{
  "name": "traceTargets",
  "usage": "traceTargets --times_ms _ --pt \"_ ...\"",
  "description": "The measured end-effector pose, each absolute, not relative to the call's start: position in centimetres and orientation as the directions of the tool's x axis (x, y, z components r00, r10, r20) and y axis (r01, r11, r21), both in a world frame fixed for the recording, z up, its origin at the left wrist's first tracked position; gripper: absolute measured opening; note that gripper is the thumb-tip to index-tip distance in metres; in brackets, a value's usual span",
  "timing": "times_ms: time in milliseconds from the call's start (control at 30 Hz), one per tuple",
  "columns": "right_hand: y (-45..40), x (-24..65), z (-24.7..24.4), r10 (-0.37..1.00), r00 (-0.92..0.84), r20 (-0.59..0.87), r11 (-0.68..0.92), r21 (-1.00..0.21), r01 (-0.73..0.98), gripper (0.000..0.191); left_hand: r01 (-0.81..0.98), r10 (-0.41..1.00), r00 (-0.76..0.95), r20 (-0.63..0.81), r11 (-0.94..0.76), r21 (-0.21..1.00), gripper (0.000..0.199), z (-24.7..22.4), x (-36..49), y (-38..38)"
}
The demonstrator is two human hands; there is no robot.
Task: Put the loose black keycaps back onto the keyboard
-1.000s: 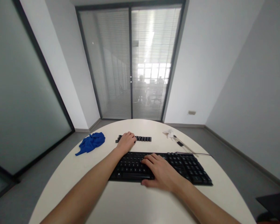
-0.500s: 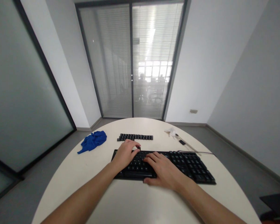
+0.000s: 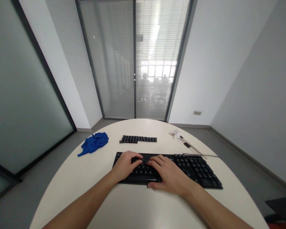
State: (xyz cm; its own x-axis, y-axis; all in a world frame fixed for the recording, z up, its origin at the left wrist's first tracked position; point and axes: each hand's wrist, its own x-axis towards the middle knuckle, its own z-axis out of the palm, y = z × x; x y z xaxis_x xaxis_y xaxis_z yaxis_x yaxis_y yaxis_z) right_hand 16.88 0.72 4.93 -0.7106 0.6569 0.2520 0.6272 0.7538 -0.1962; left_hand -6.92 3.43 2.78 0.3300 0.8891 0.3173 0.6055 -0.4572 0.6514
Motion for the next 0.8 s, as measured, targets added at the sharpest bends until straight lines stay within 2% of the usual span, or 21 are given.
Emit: traceTargets --times_ms 433,800 --pt "0.71 16.82 5.19 0.668 -0.706 0.235 0.744 -0.209 0.635 0.066 0.577 0.843 0.409 0.350 -0.536 0.616 0.013 2.59 -7.11 3.66" --pt "0.57 16.67 5.20 0.673 -0.704 0.228 0.740 -0.214 0.638 0.065 0.658 0.810 0.461 0.361 -0.585 0.474 0.018 3.08 -6.76 2.86"
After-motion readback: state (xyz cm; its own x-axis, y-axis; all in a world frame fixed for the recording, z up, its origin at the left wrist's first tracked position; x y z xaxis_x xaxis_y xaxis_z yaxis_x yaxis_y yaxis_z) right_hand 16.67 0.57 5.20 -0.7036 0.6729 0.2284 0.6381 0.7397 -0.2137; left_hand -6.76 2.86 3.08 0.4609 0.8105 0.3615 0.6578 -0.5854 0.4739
